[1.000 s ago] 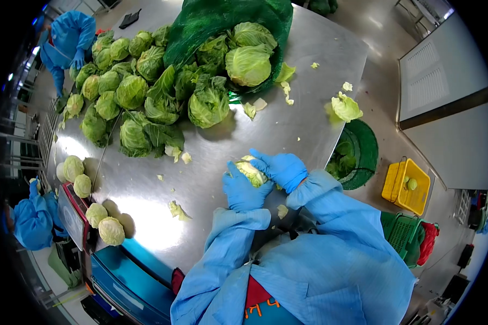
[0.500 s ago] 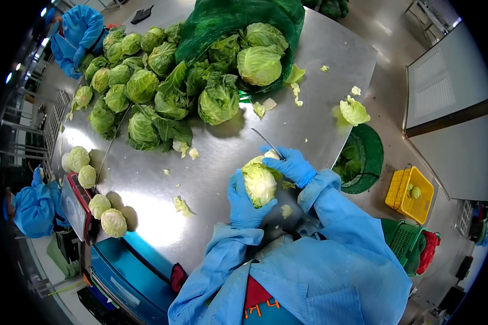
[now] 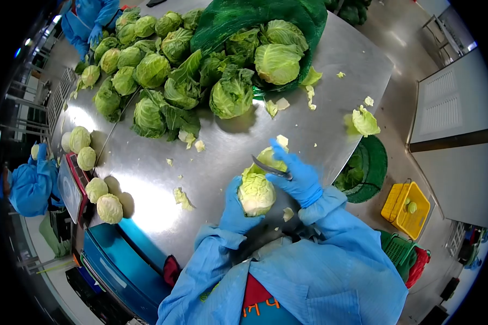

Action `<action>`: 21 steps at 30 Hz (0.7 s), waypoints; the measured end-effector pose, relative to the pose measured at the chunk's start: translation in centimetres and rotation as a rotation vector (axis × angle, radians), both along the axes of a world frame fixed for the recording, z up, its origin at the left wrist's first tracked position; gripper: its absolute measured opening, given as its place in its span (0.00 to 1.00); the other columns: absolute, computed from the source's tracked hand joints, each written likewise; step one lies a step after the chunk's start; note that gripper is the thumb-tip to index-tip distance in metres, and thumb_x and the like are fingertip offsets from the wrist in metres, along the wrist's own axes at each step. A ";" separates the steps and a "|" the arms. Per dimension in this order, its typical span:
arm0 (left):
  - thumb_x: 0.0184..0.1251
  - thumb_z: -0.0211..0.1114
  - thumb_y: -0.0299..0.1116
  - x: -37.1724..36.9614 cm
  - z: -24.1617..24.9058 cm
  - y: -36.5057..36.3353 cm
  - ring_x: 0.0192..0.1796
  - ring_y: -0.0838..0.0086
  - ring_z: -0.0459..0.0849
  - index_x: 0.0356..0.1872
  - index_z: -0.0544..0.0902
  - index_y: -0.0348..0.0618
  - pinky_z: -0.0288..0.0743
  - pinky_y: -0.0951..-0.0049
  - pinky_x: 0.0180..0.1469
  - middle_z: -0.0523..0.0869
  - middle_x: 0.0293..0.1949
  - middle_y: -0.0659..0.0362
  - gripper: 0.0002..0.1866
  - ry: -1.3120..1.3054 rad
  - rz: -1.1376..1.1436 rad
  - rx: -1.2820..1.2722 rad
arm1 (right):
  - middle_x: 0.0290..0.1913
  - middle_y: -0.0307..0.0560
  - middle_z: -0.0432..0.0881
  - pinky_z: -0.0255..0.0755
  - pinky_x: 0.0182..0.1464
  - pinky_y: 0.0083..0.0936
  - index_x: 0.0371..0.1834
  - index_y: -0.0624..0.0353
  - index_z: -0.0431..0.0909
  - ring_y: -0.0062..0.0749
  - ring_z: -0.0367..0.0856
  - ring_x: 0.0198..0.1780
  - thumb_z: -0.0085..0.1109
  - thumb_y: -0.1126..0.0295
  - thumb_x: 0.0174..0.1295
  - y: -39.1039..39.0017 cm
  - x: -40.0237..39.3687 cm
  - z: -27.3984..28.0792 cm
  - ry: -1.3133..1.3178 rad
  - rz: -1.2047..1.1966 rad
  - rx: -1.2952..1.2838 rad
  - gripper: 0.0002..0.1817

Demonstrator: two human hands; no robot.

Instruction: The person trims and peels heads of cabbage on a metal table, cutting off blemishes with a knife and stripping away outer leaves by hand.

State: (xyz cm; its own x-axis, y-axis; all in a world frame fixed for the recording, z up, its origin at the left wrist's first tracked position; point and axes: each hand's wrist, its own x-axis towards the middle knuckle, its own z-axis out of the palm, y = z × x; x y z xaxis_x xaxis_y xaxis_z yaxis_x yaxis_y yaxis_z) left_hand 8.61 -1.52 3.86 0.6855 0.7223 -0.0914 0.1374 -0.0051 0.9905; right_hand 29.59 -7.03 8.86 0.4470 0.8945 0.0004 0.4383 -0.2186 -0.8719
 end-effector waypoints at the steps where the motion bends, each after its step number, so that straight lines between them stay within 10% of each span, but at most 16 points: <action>1: 0.34 0.85 0.37 0.1 0.3 0.4 0.71 0.60 0.67 0.73 0.51 0.39 0.63 0.59 0.72 0.64 0.69 0.48 0.63 -0.021 -0.026 -0.106 | 0.49 0.52 0.83 0.77 0.52 0.34 0.75 0.42 0.62 0.48 0.83 0.48 0.65 0.59 0.63 0.3 -0.7 -1.5 0.107 0.037 0.019 0.36; 3: 0.33 0.85 0.36 -0.7 0.5 1.4 0.71 0.60 0.66 0.73 0.51 0.39 0.62 0.59 0.72 0.64 0.70 0.48 0.63 -0.064 -0.069 -0.232 | 0.52 0.53 0.80 0.73 0.60 0.33 0.77 0.37 0.58 0.47 0.80 0.55 0.66 0.62 0.62 0.9 -0.6 -5.0 0.373 0.131 -0.106 0.39; 6: 0.33 0.85 0.35 -2.7 -1.1 2.2 0.72 0.60 0.66 0.74 0.52 0.39 0.60 0.59 0.73 0.64 0.70 0.49 0.64 -0.125 -0.082 -0.120 | 0.57 0.50 0.77 0.72 0.61 0.34 0.76 0.33 0.60 0.46 0.78 0.58 0.66 0.63 0.61 1.8 -0.9 -6.8 0.007 0.244 -0.142 0.39; 13: 0.29 0.79 0.23 -4.8 -1.1 2.0 0.68 0.59 0.73 0.72 0.60 0.39 0.68 0.56 0.70 0.74 0.65 0.51 0.58 -0.522 0.233 -0.820 | 0.54 0.49 0.76 0.71 0.59 0.37 0.75 0.35 0.61 0.48 0.76 0.56 0.64 0.65 0.61 -0.8 0.4 -7.1 -0.165 0.062 -0.206 0.38; 21: 0.34 0.83 0.31 -3.5 1.2 3.9 0.70 0.59 0.69 0.74 0.58 0.38 0.62 0.60 0.73 0.69 0.69 0.49 0.59 -0.093 -0.045 -0.231 | 0.50 0.47 0.78 0.72 0.54 0.30 0.75 0.45 0.64 0.38 0.77 0.47 0.61 0.72 0.61 -12.1 9.8 -5.1 -0.654 -0.451 -0.367 0.36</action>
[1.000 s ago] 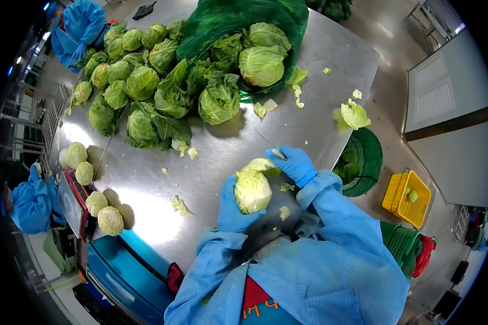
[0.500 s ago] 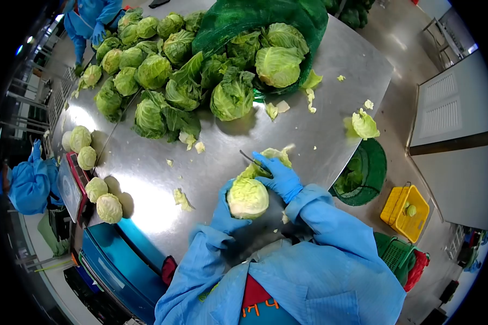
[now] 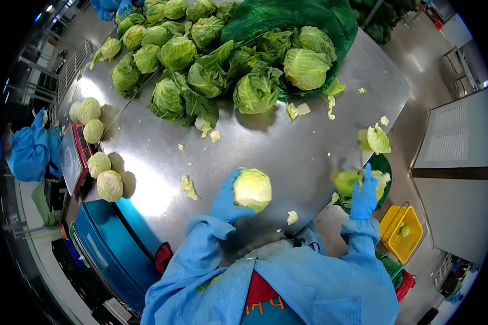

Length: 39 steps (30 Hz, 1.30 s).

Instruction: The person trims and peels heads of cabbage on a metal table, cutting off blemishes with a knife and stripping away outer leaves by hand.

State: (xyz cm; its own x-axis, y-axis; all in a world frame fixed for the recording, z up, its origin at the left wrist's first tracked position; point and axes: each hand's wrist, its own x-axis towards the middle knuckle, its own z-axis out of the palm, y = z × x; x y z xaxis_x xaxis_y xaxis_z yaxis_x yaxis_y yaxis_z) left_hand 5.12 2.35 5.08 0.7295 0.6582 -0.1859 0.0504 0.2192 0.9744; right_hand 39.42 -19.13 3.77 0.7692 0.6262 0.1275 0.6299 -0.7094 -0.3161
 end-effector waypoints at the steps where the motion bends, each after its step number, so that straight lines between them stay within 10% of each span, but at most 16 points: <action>1: 0.34 0.83 0.32 0.7 0.5 0.5 0.71 0.60 0.68 0.74 0.57 0.38 0.60 0.61 0.74 0.68 0.69 0.49 0.60 0.023 -0.118 0.075 | 0.49 0.45 0.79 0.73 0.53 0.27 0.74 0.47 0.65 0.35 0.77 0.46 0.62 0.73 0.61 0.4 -0.7 2.6 0.091 -0.048 0.003 0.35; 5: 0.38 0.84 0.37 3.0 3.7 2.3 0.70 0.56 0.68 0.74 0.57 0.38 0.57 0.62 0.74 0.68 0.69 0.47 0.59 0.276 -0.549 0.477 | 0.45 0.36 0.80 0.72 0.50 0.20 0.68 0.50 0.73 0.22 0.76 0.42 0.66 0.70 0.62 4.7 -5.4 3.2 0.834 0.132 0.371 0.29; 11: 0.47 0.82 0.40 2.7 2.2 0.3 0.69 0.58 0.68 0.74 0.58 0.37 0.59 0.59 0.72 0.69 0.67 0.46 0.54 0.381 0.031 -0.218 | 0.40 0.38 0.80 0.72 0.51 0.22 0.61 0.60 0.76 0.20 0.75 0.42 0.68 0.57 0.63 9.9 -12.1 0.0 1.569 0.042 0.545 0.27; 16: 0.35 0.86 0.50 5.7 -1.5 -4.6 0.71 0.50 0.61 0.71 0.55 0.34 0.61 0.56 0.71 0.55 0.70 0.39 0.64 0.483 0.266 0.694 | 0.31 0.39 0.80 0.72 0.33 0.23 0.44 0.61 0.80 0.20 0.75 0.30 0.59 0.45 0.67 8.9 -14.4 0.9 1.273 -0.003 0.243 0.26; 19: 0.32 0.87 0.49 6.4 -2.2 -3.1 0.69 0.49 0.63 0.71 0.54 0.32 0.62 0.56 0.70 0.59 0.67 0.40 0.66 0.448 0.250 0.637 | 0.26 0.37 0.77 0.66 0.25 0.17 0.38 0.59 0.81 0.16 0.69 0.22 0.50 0.47 0.73 8.3 -11.8 1.8 1.410 0.031 0.244 0.25; 23: 0.32 0.86 0.52 6.4 -1.6 -2.2 0.66 0.48 0.67 0.70 0.58 0.31 0.62 0.54 0.69 0.65 0.63 0.40 0.64 0.440 0.258 0.532 | 0.27 0.47 0.81 0.72 0.30 0.36 0.32 0.55 0.81 0.43 0.80 0.26 0.51 0.45 0.70 9.0 -10.3 2.6 0.515 0.606 0.136 0.24; 39: 0.28 0.86 0.49 7.4 -3.1 -0.1 0.62 0.53 0.74 0.67 0.62 0.28 0.71 0.59 0.64 0.70 0.60 0.41 0.62 0.492 0.178 0.302 | 0.32 0.51 0.85 0.75 0.37 0.44 0.34 0.52 0.84 0.53 0.82 0.33 0.45 0.37 0.67 15.3 -8.0 3.6 0.513 0.800 -0.322 0.30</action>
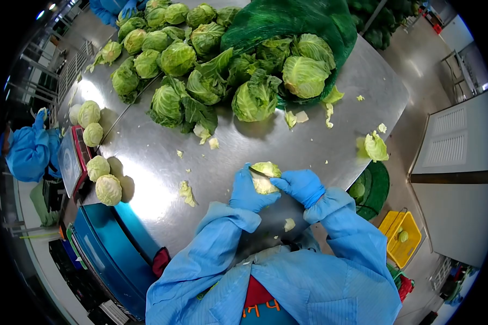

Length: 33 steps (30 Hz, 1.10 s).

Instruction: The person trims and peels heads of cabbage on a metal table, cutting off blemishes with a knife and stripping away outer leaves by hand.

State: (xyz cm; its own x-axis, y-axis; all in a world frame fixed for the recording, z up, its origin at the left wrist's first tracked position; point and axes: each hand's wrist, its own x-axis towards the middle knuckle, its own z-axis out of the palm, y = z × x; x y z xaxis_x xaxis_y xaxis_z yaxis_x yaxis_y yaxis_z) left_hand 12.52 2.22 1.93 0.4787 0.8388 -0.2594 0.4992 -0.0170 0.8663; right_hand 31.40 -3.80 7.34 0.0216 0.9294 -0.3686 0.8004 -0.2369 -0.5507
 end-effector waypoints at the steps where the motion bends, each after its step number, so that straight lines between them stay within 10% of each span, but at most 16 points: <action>1: 0.28 0.86 0.49 0.2 -0.1 0.1 0.62 0.52 0.74 0.67 0.62 0.28 0.71 0.59 0.64 0.71 0.60 0.41 0.62 0.021 0.000 0.015 | 0.32 0.52 0.85 0.75 0.37 0.45 0.34 0.53 0.84 0.54 0.82 0.33 0.44 0.37 0.68 0.2 -0.3 0.5 -0.021 -0.021 -0.054 0.31; 11: 0.30 0.86 0.42 1.1 1.7 0.1 0.49 0.61 0.83 0.54 0.72 0.30 0.79 0.65 0.52 0.82 0.43 0.50 0.46 0.094 -0.063 0.200 | 0.28 0.55 0.83 0.74 0.36 0.46 0.27 0.56 0.82 0.56 0.82 0.31 0.45 0.39 0.69 0.1 0.4 -1.0 -0.160 -0.270 0.137 0.31; 14: 0.30 0.86 0.42 0.9 1.7 -0.2 0.54 0.60 0.81 0.62 0.67 0.30 0.78 0.65 0.54 0.78 0.51 0.47 0.54 0.053 -0.059 0.200 | 0.28 0.55 0.82 0.74 0.36 0.45 0.28 0.56 0.82 0.55 0.81 0.31 0.46 0.36 0.67 -0.1 0.4 -0.2 0.179 -0.324 0.130 0.32; 19: 0.32 0.86 0.45 -0.4 0.6 -0.5 0.64 0.55 0.72 0.73 0.52 0.32 0.70 0.61 0.65 0.67 0.64 0.43 0.67 0.016 -0.097 0.150 | 0.36 0.46 0.83 0.76 0.40 0.34 0.57 0.50 0.76 0.42 0.84 0.34 0.64 0.51 0.62 -0.4 -1.4 -0.7 0.034 -0.435 0.380 0.24; 25: 0.35 0.86 0.46 -3.3 2.4 -0.9 0.67 0.54 0.70 0.75 0.50 0.33 0.63 0.57 0.70 0.64 0.69 0.42 0.67 0.120 -0.210 0.461 | 0.38 0.49 0.83 0.76 0.47 0.30 0.61 0.48 0.78 0.36 0.84 0.41 0.60 0.61 0.66 0.9 -1.2 -1.4 0.332 -0.403 0.355 0.20; 33: 0.36 0.87 0.39 -7.4 3.3 -0.5 0.68 0.64 0.72 0.71 0.59 0.38 0.64 0.61 0.71 0.72 0.66 0.51 0.59 -0.471 -0.134 -0.240 | 0.37 0.56 0.82 0.75 0.47 0.34 0.49 0.62 0.80 0.43 0.81 0.38 0.62 0.58 0.64 -5.5 5.4 -8.0 0.155 -0.832 0.340 0.19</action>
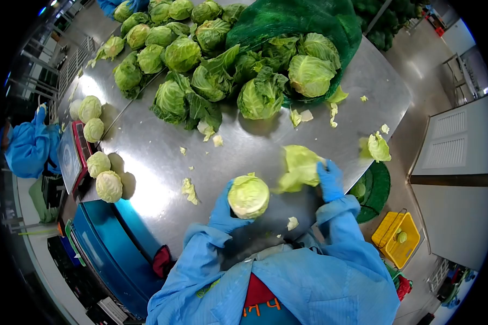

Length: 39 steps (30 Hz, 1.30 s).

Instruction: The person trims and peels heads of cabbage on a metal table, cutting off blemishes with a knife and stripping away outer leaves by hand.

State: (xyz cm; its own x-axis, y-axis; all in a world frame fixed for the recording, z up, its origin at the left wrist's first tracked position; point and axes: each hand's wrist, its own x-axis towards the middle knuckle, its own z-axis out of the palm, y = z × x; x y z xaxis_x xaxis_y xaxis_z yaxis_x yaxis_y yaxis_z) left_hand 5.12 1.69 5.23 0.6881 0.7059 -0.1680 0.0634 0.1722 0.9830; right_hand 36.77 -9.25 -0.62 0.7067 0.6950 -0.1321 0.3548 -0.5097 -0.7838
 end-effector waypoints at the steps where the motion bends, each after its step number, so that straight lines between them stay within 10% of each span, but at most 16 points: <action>1: 0.37 0.86 0.37 -0.8 -0.9 0.4 0.67 0.66 0.72 0.69 0.63 0.38 0.65 0.62 0.71 0.74 0.65 0.52 0.55 -0.012 0.006 0.057 | 0.38 0.52 0.81 0.75 0.47 0.32 0.53 0.61 0.79 0.39 0.80 0.39 0.62 0.62 0.65 -2.2 2.3 -0.8 -0.141 -0.020 -0.046 0.18; 7: 0.42 0.81 0.28 -1.8 -3.5 1.1 0.65 0.65 0.75 0.67 0.66 0.35 0.67 0.62 0.69 0.76 0.62 0.52 0.47 -0.095 0.177 -0.186 | 0.45 0.44 0.75 0.73 0.44 0.26 0.68 0.52 0.72 0.32 0.76 0.40 0.62 0.73 0.63 -4.5 2.4 7.8 -0.569 -0.137 0.049 0.27; 12: 0.41 0.82 0.30 0.1 -2.3 2.3 0.69 0.62 0.70 0.71 0.61 0.36 0.65 0.62 0.70 0.67 0.70 0.49 0.52 -0.018 0.023 -0.240 | 0.40 0.41 0.77 0.72 0.44 0.25 0.61 0.50 0.78 0.30 0.76 0.39 0.69 0.69 0.59 0.3 -6.5 7.3 0.148 0.325 0.211 0.24; 16: 0.42 0.80 0.37 1.5 -0.7 0.1 0.77 0.50 0.53 0.74 0.57 0.36 0.56 0.57 0.75 0.45 0.76 0.39 0.56 0.361 0.202 0.417 | 0.45 0.41 0.76 0.72 0.47 0.26 0.61 0.51 0.78 0.29 0.76 0.42 0.72 0.67 0.57 4.0 -12.0 6.5 0.242 0.511 0.298 0.27; 20: 0.46 0.69 0.36 1.6 1.3 2.1 0.77 0.41 0.50 0.74 0.64 0.45 0.51 0.52 0.76 0.54 0.75 0.39 0.46 0.409 -0.072 0.955 | 0.49 0.41 0.74 0.72 0.49 0.27 0.62 0.51 0.77 0.29 0.76 0.45 0.73 0.66 0.56 4.6 -11.3 5.8 0.239 0.556 0.242 0.28; 23: 0.41 0.72 0.37 1.3 0.7 5.6 0.74 0.40 0.54 0.72 0.67 0.48 0.49 0.44 0.74 0.59 0.74 0.44 0.48 0.204 -0.326 0.730 | 0.48 0.43 0.75 0.72 0.49 0.28 0.61 0.52 0.78 0.32 0.77 0.45 0.72 0.63 0.57 4.6 -10.9 5.8 0.268 0.524 0.273 0.27; 27: 0.36 0.80 0.47 4.4 7.4 6.6 0.69 0.46 0.63 0.66 0.74 0.49 0.57 0.51 0.71 0.70 0.66 0.48 0.47 0.831 -0.441 0.661 | 0.38 0.49 0.80 0.75 0.44 0.32 0.49 0.52 0.82 0.41 0.81 0.39 0.65 0.52 0.62 3.2 -10.1 8.0 0.211 0.312 0.035 0.19; 34: 0.27 0.85 0.56 5.6 -1.3 4.9 0.63 0.43 0.69 0.72 0.58 0.35 0.66 0.51 0.66 0.67 0.64 0.39 0.67 0.393 -0.268 0.642 | 0.25 0.50 0.80 0.73 0.33 0.42 0.27 0.52 0.79 0.50 0.80 0.29 0.50 0.39 0.66 -0.4 -10.5 7.1 -0.220 0.285 -0.009 0.28; 39: 0.31 0.85 0.54 8.8 3.3 3.7 0.63 0.43 0.70 0.72 0.58 0.36 0.70 0.53 0.64 0.69 0.62 0.40 0.65 0.811 -0.253 0.455 | 0.26 0.49 0.80 0.73 0.31 0.42 0.26 0.53 0.80 0.49 0.80 0.29 0.54 0.40 0.64 -0.5 -10.7 7.2 -0.323 0.382 -0.138 0.26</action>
State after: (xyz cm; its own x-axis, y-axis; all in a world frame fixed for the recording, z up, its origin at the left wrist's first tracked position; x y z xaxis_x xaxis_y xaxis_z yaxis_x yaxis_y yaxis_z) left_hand 13.89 5.37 8.52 0.6238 0.6674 -0.4068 0.7360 -0.3264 0.5931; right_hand 26.08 -9.80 6.63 0.4259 0.9029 -0.0582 0.7484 -0.3877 -0.5382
